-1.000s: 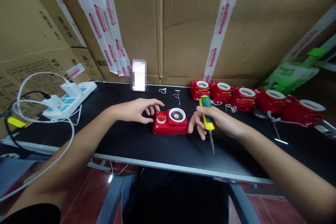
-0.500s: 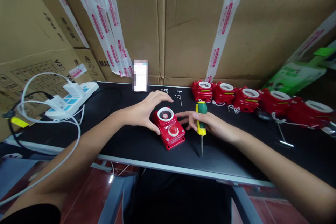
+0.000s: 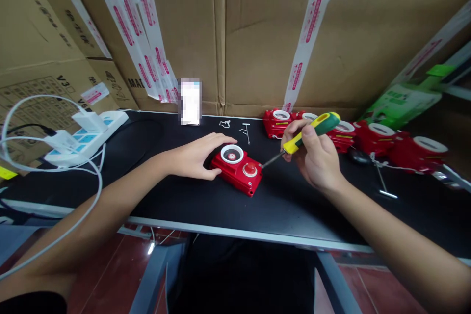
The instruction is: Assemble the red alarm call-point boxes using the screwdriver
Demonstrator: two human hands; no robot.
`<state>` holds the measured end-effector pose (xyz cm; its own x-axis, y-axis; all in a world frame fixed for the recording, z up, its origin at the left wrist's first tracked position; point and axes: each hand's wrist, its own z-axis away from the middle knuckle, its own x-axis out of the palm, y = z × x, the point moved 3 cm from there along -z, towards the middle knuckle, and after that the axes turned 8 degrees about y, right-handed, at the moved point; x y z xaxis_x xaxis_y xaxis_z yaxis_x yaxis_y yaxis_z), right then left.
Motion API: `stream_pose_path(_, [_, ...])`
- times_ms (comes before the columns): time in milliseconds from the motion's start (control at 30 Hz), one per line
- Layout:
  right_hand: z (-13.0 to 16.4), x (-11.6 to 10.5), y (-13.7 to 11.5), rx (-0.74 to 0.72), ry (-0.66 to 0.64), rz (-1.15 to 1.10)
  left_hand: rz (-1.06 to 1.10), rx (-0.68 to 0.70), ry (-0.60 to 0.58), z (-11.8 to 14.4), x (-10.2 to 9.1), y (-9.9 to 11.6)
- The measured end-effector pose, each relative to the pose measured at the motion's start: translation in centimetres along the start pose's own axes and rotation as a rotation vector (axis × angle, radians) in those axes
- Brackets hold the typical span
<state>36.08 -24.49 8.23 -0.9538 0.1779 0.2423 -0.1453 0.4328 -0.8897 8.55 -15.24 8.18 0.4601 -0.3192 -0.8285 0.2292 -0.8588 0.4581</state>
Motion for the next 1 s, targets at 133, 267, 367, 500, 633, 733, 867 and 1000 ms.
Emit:
stream_pose_path(133, [0.0, -0.2, -0.8, -0.141, 0.067, 0.074, 0.006, -0.021, -0.006, 0.1, -0.6, -0.5])
stream_pose_path(267, [0.0, 0.1, -0.7, -0.116, 0.053, 0.122, 0.027, -0.052, -0.019, 0.1, -0.8, -0.7])
stream_pose_path(367, [0.0, 0.3, -0.4, -0.087, 0.037, 0.130, 0.022, -0.064, -0.023, 0.1, -0.8, -0.7])
stream_pose_path(500, [-0.1, 0.3, 0.0, -0.084, 0.013, 0.155, 0.020, -0.067, -0.022, 0.1, -0.9, -0.6])
stream_pose_path(633, [-0.2, 0.1, 0.2, -0.083, -0.006, 0.169, 0.032, -0.065, -0.021, 0.1, -1.0, -0.6])
stream_pose_path(733, [-0.2, -0.3, 0.3, -0.091, 0.006, 0.182, 0.034, -0.067, -0.021, 0.0, -1.1, -0.6])
stream_pose_path(867, [-0.2, -0.4, 0.3, -0.101, 0.010, 0.193, 0.034, -0.083, -0.025, 0.0, -1.1, -0.5])
stream_pose_path(1000, [-0.1, -0.2, -0.2, -0.111, -0.006, 0.217, 0.060, -0.079, -0.022, 0.0, -1.0, -0.4])
